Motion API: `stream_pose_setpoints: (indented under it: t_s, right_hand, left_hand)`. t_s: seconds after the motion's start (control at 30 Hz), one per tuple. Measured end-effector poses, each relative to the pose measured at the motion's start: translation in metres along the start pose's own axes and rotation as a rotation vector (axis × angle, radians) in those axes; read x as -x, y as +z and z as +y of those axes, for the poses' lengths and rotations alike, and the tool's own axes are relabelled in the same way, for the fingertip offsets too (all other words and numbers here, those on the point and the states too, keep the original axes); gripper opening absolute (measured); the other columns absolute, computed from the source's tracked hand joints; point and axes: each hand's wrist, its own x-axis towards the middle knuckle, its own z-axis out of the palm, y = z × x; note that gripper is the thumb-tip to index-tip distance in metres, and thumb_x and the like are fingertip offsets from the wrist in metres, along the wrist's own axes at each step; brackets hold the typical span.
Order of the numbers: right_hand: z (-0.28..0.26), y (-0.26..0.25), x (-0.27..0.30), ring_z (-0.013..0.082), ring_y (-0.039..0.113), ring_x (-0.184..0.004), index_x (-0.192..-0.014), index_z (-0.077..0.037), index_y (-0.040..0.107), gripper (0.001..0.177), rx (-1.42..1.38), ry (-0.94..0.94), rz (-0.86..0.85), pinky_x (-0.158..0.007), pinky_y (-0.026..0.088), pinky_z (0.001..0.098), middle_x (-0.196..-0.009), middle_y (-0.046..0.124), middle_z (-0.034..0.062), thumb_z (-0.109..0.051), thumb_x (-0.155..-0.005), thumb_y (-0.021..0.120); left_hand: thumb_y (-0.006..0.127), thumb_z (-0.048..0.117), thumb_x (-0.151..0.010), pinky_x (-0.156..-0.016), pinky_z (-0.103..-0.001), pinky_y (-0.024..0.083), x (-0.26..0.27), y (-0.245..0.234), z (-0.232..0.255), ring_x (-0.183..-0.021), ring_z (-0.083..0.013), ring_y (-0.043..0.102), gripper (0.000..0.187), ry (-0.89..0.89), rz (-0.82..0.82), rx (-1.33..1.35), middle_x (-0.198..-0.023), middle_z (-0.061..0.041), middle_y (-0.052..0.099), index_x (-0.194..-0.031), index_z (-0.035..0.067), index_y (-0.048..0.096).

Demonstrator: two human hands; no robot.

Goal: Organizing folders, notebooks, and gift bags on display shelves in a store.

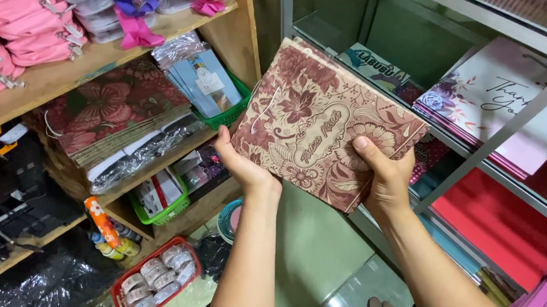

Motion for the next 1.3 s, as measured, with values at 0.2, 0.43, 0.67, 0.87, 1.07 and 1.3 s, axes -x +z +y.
stream_pose_setpoints:
  t_s: [0.2, 0.43, 0.67, 0.87, 1.07, 1.3]
  right_hand:
    - [-0.003, -0.001, 0.0, 0.0205, 0.069, -0.108, -0.136, -0.001, 0.053, 0.058, 0.048, -0.01, 0.083, -0.096, 0.058, 0.036, -0.122, 0.069, 0.0095, -0.002, -0.084, 0.079]
    - [0.0, 0.002, -0.004, 0.0198, 0.069, -0.111, -0.137, 0.0, 0.056, 0.056, -0.004, -0.068, 0.125, -0.1, 0.057, 0.0356, -0.125, 0.069, 0.0102, -0.001, -0.086, 0.079]
    - [-0.001, -0.042, -0.017, 0.0293, 0.067, -0.109, -0.139, -0.001, 0.05, 0.067, -0.2, 0.167, -0.169, -0.097, 0.055, 0.0455, -0.127, 0.065, 0.0184, -0.041, -0.091, 0.074]
    - [-0.028, -0.066, -0.036, 0.0263, 0.064, -0.122, -0.145, -0.005, 0.046, 0.085, 0.013, 0.396, -0.523, -0.105, 0.05, 0.043, -0.136, 0.061, 0.0154, -0.054, -0.082, 0.073]
    - [-0.001, -0.04, -0.013, 0.0234, 0.068, -0.109, -0.137, 0.0, 0.053, 0.067, 0.296, 0.349, -0.249, -0.096, 0.056, 0.0373, -0.123, 0.069, 0.0137, -0.016, -0.079, 0.082]
    - [-0.002, -0.038, -0.018, 0.0192, 0.073, -0.098, -0.128, 0.002, 0.059, 0.055, 0.235, 0.312, -0.183, -0.088, 0.062, 0.0356, -0.114, 0.074, 0.0123, 0.003, -0.078, 0.081]
  left_hand:
    - [0.042, 0.065, -0.096, -0.108, -0.046, 0.046, 0.004, -0.002, -0.005, -0.123, -0.031, 0.062, 0.075, -0.02, -0.074, 0.103, -0.136, -0.017, 0.063, -0.132, 0.002, 0.061]
    - [0.056, 0.06, -0.09, -0.113, -0.041, 0.039, 0.025, -0.011, -0.044, -0.136, -0.0209, 0.053, 0.076, -0.058, -0.061, -0.215, -0.15, -0.007, 0.055, -0.147, 0.01, 0.051]
    - [0.082, 0.028, -0.083, -0.098, -0.039, 0.056, 0.006, 0.002, -0.003, -0.115, -0.0227, 0.067, 0.063, 0.035, -0.051, -0.325, -0.13, -0.01, 0.068, -0.137, 0.006, 0.058]
    - [0.084, 0.022, -0.08, -0.094, -0.037, 0.059, 0.008, 0.004, 0.021, -0.108, -0.0209, 0.07, 0.062, 0.001, -0.283, -0.518, -0.123, -0.009, 0.07, -0.133, 0.003, 0.058]
    - [0.085, 0.021, -0.077, -0.096, -0.036, 0.057, 0.017, 0.001, 0.009, -0.111, -0.0199, 0.068, 0.07, -0.011, -0.352, -0.776, -0.124, -0.01, 0.067, -0.135, 0.005, 0.049]
    - [0.083, 0.026, -0.079, -0.097, -0.035, 0.056, 0.021, 0.011, 0.031, -0.114, -0.0214, 0.068, 0.075, -0.208, -0.469, -0.726, -0.13, -0.012, 0.068, -0.143, 0.005, 0.051]
